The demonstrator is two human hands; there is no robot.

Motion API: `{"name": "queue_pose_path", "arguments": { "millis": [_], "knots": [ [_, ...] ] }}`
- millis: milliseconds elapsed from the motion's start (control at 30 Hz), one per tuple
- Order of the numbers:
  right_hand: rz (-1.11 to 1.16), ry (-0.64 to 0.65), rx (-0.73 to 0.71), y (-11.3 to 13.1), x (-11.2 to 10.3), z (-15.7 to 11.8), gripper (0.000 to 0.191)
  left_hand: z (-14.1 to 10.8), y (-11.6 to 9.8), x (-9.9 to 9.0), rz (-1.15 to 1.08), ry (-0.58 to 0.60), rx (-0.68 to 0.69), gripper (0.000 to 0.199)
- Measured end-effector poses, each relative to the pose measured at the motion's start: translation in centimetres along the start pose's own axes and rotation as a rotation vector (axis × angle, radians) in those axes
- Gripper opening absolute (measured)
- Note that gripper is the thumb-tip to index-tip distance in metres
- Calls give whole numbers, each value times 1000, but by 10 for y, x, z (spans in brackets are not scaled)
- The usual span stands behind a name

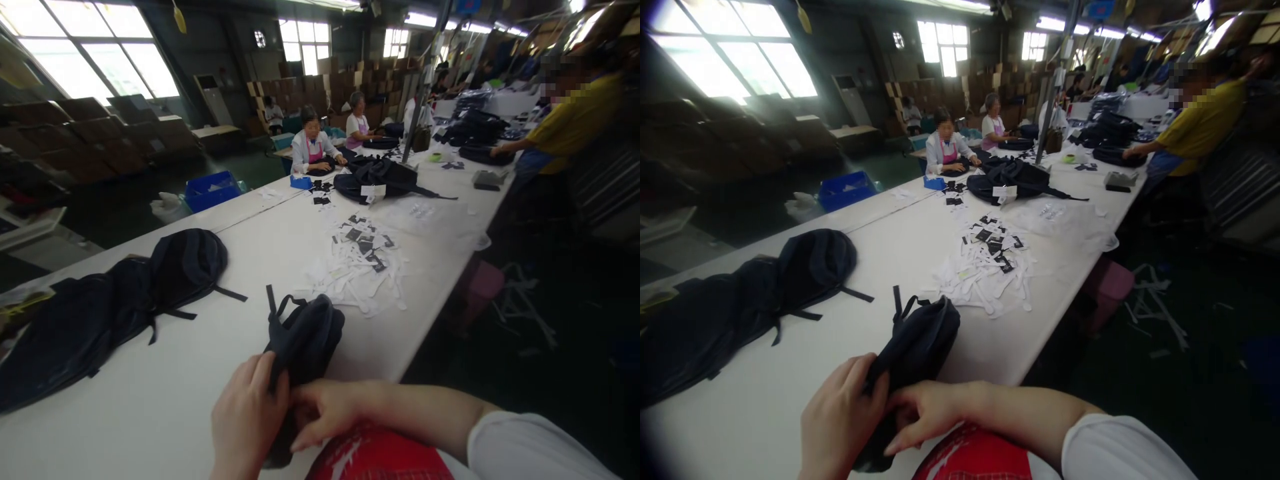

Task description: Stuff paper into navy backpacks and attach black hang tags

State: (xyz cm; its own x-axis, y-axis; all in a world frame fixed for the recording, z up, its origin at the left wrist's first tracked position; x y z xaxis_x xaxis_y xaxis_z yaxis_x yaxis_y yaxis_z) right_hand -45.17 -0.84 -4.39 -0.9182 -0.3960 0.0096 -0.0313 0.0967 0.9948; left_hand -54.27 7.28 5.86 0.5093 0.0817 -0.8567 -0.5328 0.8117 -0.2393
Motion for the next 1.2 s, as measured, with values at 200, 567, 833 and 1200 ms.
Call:
{"name": "queue_pose_path", "arguments": {
  "millis": [200,567,833,1200],
  "knots": [
    [-166,-91,147,-19,-65,-40,34,4,15,-11,-290,134,-253,23],
    [-509,-401,607,-130,-307,-144,21,-1,-54,146,-645,566,-997,39],
    [-935,-675,924,-188,-496,-189,34,-28,-65,210,-414,535,-1211,35],
    [-996,-592,905,-217,-538,-148,28,-27,-88,240,-278,917,-1051,22]
  ]
}}
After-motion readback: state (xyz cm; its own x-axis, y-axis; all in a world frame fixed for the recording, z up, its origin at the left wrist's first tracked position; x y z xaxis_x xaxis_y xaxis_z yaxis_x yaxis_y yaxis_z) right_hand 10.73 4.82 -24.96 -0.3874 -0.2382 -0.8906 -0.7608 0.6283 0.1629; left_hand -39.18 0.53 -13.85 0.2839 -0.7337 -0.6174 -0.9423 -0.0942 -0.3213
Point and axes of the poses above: each hand's wrist, its own z-axis towards the middle knuckle, its own x-axis out of the palm, y = z × x, the point moved 4 cm from there along z, towards the middle knuckle, and after that the axes turned 13 degrees about -z, right-handed, at the moved point
